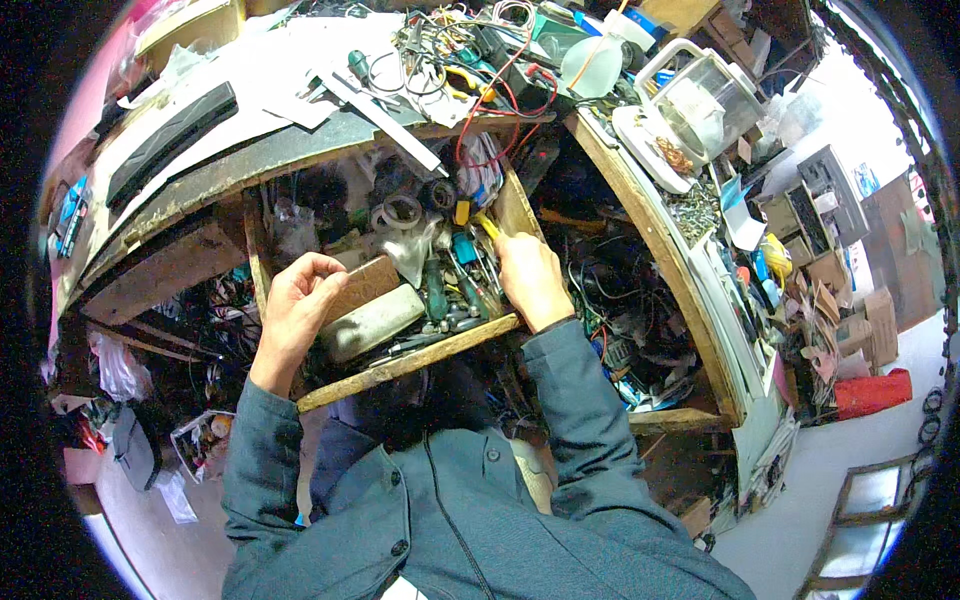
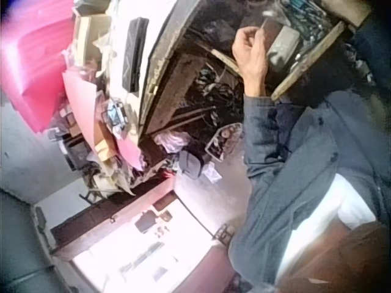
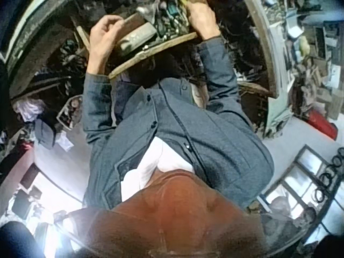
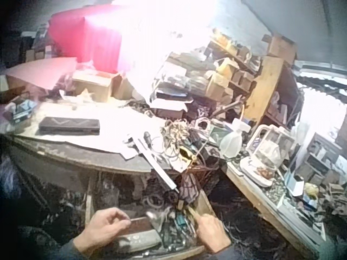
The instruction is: The person handles a small white plastic component and a metal rod, then uses a screwdriver to tighten a screw on the component. They continue to manipulate the component and screwdriver, appearing to assemble or adjust a small electronic part.
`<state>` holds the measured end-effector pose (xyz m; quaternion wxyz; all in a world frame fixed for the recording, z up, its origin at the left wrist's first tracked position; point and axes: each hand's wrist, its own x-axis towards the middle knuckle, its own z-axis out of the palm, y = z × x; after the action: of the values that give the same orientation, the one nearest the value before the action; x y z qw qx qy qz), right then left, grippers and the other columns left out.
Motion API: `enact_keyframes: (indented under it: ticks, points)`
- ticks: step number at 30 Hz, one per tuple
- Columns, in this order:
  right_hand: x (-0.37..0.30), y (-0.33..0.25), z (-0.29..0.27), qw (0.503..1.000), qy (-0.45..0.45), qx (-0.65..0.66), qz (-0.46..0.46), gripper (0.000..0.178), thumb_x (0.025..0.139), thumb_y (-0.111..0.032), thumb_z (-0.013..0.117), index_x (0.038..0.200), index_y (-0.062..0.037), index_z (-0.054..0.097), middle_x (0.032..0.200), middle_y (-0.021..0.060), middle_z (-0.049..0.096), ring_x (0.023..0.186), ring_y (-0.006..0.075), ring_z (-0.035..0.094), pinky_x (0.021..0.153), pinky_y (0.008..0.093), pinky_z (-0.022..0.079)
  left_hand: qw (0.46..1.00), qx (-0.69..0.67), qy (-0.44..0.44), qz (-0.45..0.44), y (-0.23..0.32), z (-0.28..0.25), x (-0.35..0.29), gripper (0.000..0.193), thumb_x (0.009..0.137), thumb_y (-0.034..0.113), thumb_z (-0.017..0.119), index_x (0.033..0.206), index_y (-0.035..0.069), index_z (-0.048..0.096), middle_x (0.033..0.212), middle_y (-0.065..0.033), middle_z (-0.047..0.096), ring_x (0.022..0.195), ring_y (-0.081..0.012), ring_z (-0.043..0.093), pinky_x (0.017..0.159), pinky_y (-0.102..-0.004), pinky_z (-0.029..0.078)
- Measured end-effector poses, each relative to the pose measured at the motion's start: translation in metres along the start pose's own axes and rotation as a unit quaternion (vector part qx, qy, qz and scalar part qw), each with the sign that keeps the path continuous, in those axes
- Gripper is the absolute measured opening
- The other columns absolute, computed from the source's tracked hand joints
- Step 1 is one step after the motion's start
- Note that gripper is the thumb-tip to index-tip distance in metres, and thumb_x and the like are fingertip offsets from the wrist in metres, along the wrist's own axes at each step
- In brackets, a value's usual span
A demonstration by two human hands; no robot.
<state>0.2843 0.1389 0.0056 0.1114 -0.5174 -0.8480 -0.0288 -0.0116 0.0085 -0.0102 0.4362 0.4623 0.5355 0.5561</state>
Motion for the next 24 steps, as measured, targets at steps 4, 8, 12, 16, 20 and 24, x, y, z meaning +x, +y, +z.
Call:
enact_keyframes:
  ticks: [4,8,12,16,20,24]
  points:
    - [-0.003,0.002,0.001,0.999,0.003,-0.008,0.032,0.014,0.081,-0.004,0.061,0.093,-0.0037,0.067,0.086,0.0232,0.067,0.087,0.0415,0.066,0.076,0.0504,0.052,1.0,-0.002,-0.004,-0.004,0.001,0.0,0.001,0.01,0.093,0.014,0.067,0.096,0.004,0.065,0.066,0.0115,0.045,0.059,0.0011,0.036,0.052,-0.0204,0.028]
    - [-0.008,-0.005,-0.009,0.997,0.015,-0.014,0.076,0.01,0.084,-0.003,0.056,0.091,-0.0008,0.063,0.083,0.0271,0.066,0.082,0.0446,0.067,0.071,0.0515,0.054,1.0,0.005,0.0,0.006,-0.004,-0.002,0.0,0.01,0.093,0.013,0.067,0.095,0.004,0.065,0.065,0.0114,0.045,0.059,0.0011,0.036,0.052,-0.0206,0.029]
    - [-0.01,-0.007,-0.01,0.996,0.011,-0.044,0.081,0.007,0.084,-0.003,0.056,0.086,0.0001,0.062,0.08,0.0265,0.067,0.079,0.0439,0.068,0.07,0.0524,0.056,1.0,0.001,-0.001,-0.004,0.0,0.0,0.0,0.009,0.092,0.013,0.067,0.095,0.004,0.066,0.065,0.0115,0.044,0.058,0.0009,0.035,0.052,-0.0208,0.029]
    - [-0.008,-0.007,-0.002,0.995,-0.007,-0.084,0.053,0.012,0.086,-0.007,0.055,0.089,-0.0028,0.065,0.079,0.0233,0.068,0.078,0.041,0.069,0.069,0.0507,0.055,1.0,-0.011,-0.003,-0.001,-0.005,-0.001,0.001,0.009,0.092,0.013,0.068,0.095,0.004,0.066,0.064,0.0117,0.045,0.059,0.0011,0.036,0.052,-0.0204,0.029]
    - [-0.005,-0.008,0.005,0.992,-0.042,-0.118,0.027,0.012,0.086,-0.008,0.054,0.089,-0.0051,0.066,0.079,0.0212,0.069,0.078,0.0391,0.07,0.068,0.0492,0.055,1.0,-0.003,0.002,0.009,-0.006,0.0,0.001,0.01,0.093,0.013,0.068,0.094,0.004,0.066,0.065,0.0117,0.046,0.059,0.0013,0.036,0.052,-0.0204,0.029]
    - [-0.004,-0.011,0.003,0.993,-0.019,-0.109,0.037,0.011,0.087,-0.008,0.055,0.085,-0.003,0.064,0.077,0.0222,0.069,0.076,0.0393,0.07,0.067,0.0489,0.056,1.0,-0.001,-0.003,0.004,-0.005,0.0,0.001,0.011,0.093,0.013,0.068,0.094,0.003,0.066,0.066,0.0113,0.047,0.06,0.001,0.037,0.053,-0.0206,0.03]
